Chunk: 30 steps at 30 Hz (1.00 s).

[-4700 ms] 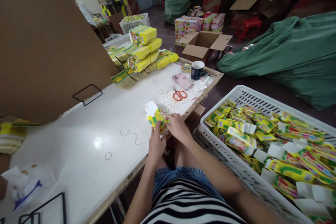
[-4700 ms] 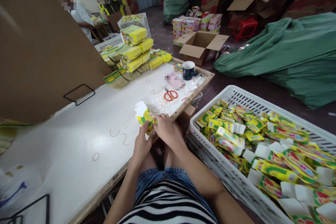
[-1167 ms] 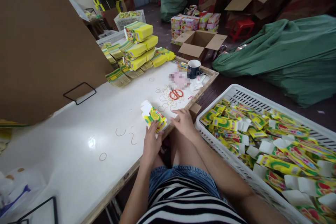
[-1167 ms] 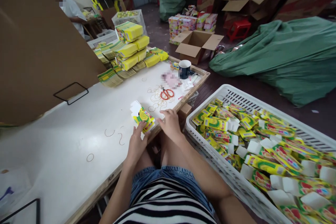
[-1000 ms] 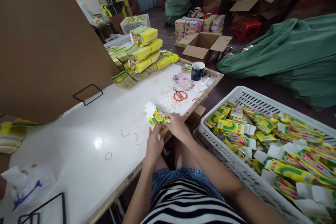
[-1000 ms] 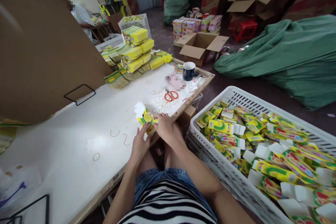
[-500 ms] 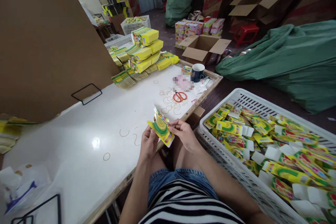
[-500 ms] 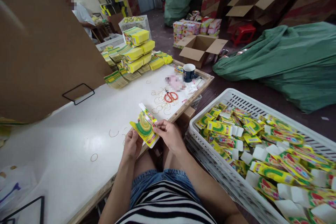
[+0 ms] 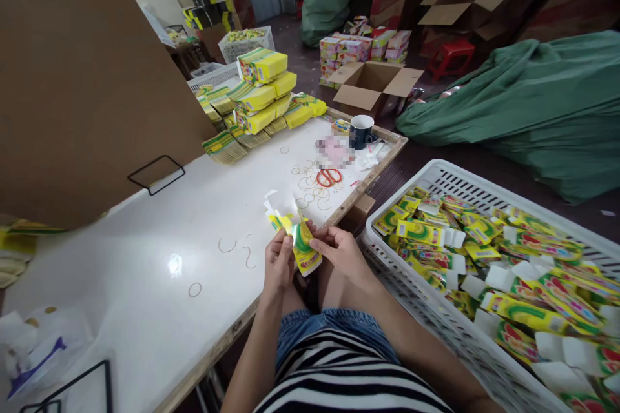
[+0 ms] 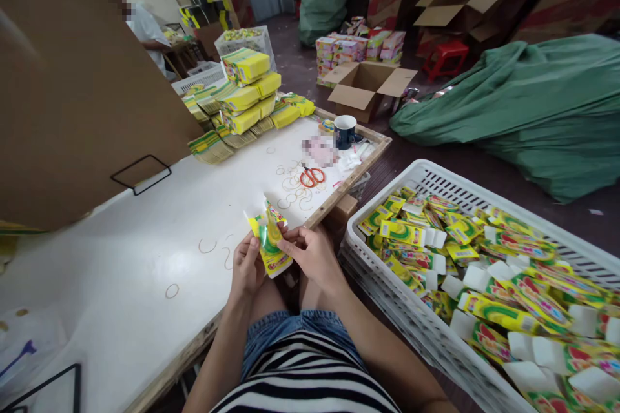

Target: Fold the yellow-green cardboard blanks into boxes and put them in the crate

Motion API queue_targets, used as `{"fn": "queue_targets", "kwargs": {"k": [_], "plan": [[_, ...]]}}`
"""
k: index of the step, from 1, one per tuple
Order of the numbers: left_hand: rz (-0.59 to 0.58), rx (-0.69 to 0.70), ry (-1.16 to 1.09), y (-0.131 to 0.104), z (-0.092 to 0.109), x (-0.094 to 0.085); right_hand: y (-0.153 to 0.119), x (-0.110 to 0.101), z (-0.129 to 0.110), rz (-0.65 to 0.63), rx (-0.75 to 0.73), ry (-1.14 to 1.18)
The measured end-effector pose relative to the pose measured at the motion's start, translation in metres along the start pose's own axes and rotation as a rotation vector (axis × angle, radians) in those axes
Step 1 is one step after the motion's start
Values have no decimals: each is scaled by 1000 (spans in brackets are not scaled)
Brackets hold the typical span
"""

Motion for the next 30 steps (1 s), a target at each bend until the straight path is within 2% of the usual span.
{"fn": "queue_targets", "kwargs": {"k": [3,5,8,10,13,17,24,27,30], "plan": [[123,-9,23,3,-3,-3,-4,2,-6,5,-3,-14],[180,-1,82,4,-5,-5,-6,3,-7,62,-18,-51],[199,39,186,3,-3,-4,-7,2,-5,161,-45,-97],[193,89,257,0,2,-3,-6,0,-1,182,-58,-136],[145,117,342,-6,11,1,-5,-3,-2,150,-99,-185],[23,48,359,-10,18,6,-1,-6,-17,6,-178,-144],[-139,-51,298,-16,25,10,3,-12,-39,-252,-140,4],[-215,-98,253,-21,25,11,4,-17,-42,-310,-125,-25],[-267,-153,210,-25,23,14,6,-22,-42,-309,-125,-116]]}}
Point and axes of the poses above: each hand's wrist, its own y-axis towards the middle knuckle, its own x-axis out of the palm, z = x × y, the point moved 4 cm from there along y, towards the middle knuckle, and after that the axes turned 2 degrees about x, right-handed, at the moved point
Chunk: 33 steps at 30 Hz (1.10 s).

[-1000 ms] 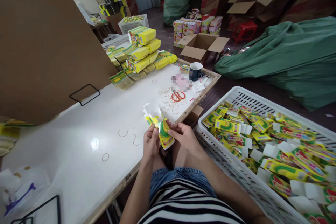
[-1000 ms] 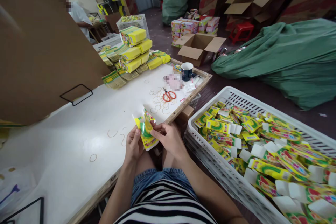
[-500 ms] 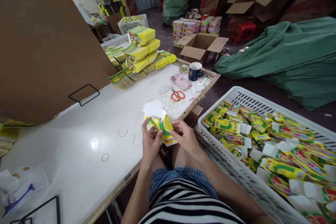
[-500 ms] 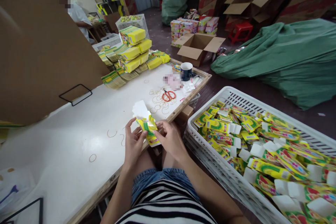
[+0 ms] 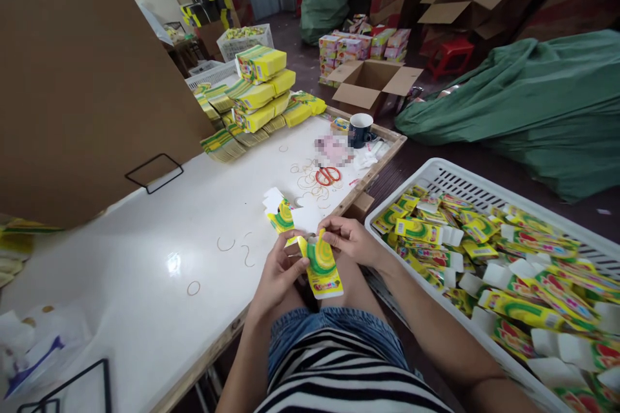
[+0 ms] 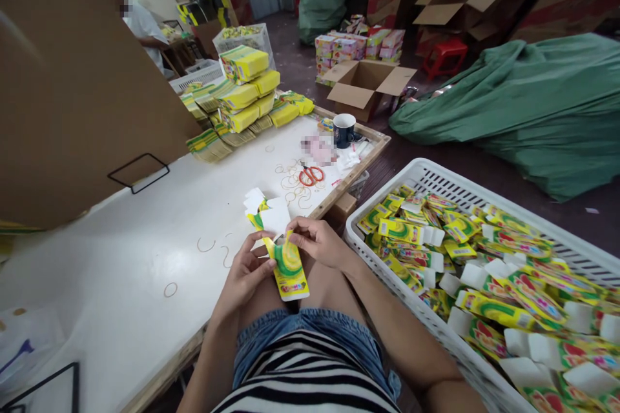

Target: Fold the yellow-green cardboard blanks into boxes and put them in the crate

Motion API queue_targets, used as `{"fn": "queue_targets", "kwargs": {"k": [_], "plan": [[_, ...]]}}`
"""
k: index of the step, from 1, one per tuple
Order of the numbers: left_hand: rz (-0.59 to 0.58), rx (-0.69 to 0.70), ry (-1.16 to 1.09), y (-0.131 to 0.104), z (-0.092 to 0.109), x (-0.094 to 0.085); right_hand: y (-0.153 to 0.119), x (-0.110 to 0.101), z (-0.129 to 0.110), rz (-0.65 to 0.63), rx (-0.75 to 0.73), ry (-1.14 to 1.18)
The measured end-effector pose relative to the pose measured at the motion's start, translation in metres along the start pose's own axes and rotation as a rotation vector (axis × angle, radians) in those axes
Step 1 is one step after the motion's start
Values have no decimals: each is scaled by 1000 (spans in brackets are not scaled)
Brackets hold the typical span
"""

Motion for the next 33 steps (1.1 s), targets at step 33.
{"fn": "queue_targets", "kwargs": {"k": [33], "plan": [[158,6,117,13,-17,5,5,5,-7,175,106,-1024]]}}
Point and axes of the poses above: each hand's wrist, its own y-axis towards the middle knuckle, its own x-axis out of the palm, z = x × y, the point moved 4 cm from there along y, towards the middle knuckle, and after that the axes turned 2 degrees about x, right-handed, at the moved point
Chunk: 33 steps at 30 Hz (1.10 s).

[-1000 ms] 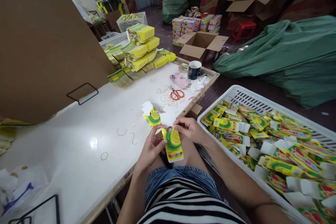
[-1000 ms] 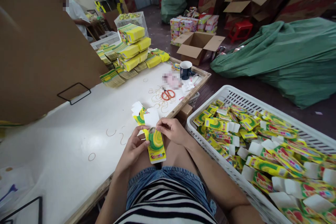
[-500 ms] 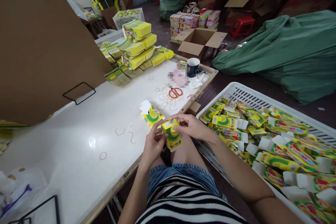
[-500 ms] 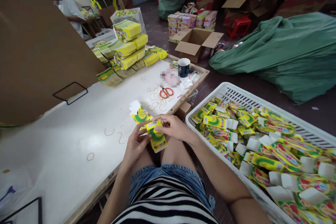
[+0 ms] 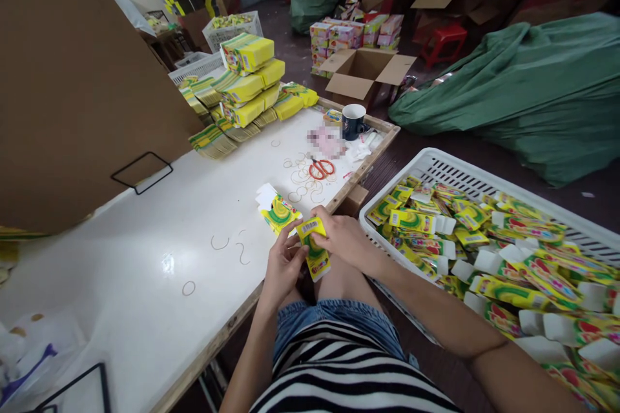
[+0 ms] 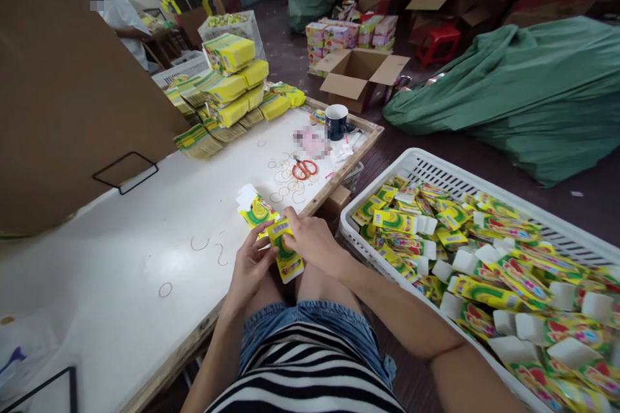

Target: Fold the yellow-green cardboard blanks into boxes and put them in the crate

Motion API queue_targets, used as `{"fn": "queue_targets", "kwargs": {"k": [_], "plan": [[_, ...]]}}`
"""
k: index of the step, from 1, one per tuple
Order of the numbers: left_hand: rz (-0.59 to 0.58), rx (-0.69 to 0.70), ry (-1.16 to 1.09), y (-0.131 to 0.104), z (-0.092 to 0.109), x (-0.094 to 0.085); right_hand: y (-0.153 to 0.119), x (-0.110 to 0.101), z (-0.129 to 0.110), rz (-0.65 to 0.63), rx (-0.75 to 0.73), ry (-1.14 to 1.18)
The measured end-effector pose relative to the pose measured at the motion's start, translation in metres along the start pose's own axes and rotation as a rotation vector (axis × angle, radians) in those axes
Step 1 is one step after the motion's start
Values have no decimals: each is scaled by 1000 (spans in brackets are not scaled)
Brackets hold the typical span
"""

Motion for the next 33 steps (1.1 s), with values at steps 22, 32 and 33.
{"fn": "queue_targets", "kwargs": {"k": [22,32,33], "plan": [[273,217,966,15,-27,-40,-4,-35,40,577,-3,86],[244,242,1071,12,-41,-44,44,70,5,177,78,125],[245,250,1078,12,-42,-45,43,70,4,181,82,138]]}}
Point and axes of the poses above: each hand's wrist, its own y-axis towards the middle knuckle, its own x-axis out of the palm, z = x × y, the point moved 4 cm from there along y, towards the middle knuckle, and after that the axes turned 2 degrees about x, right-handed, at the moved point
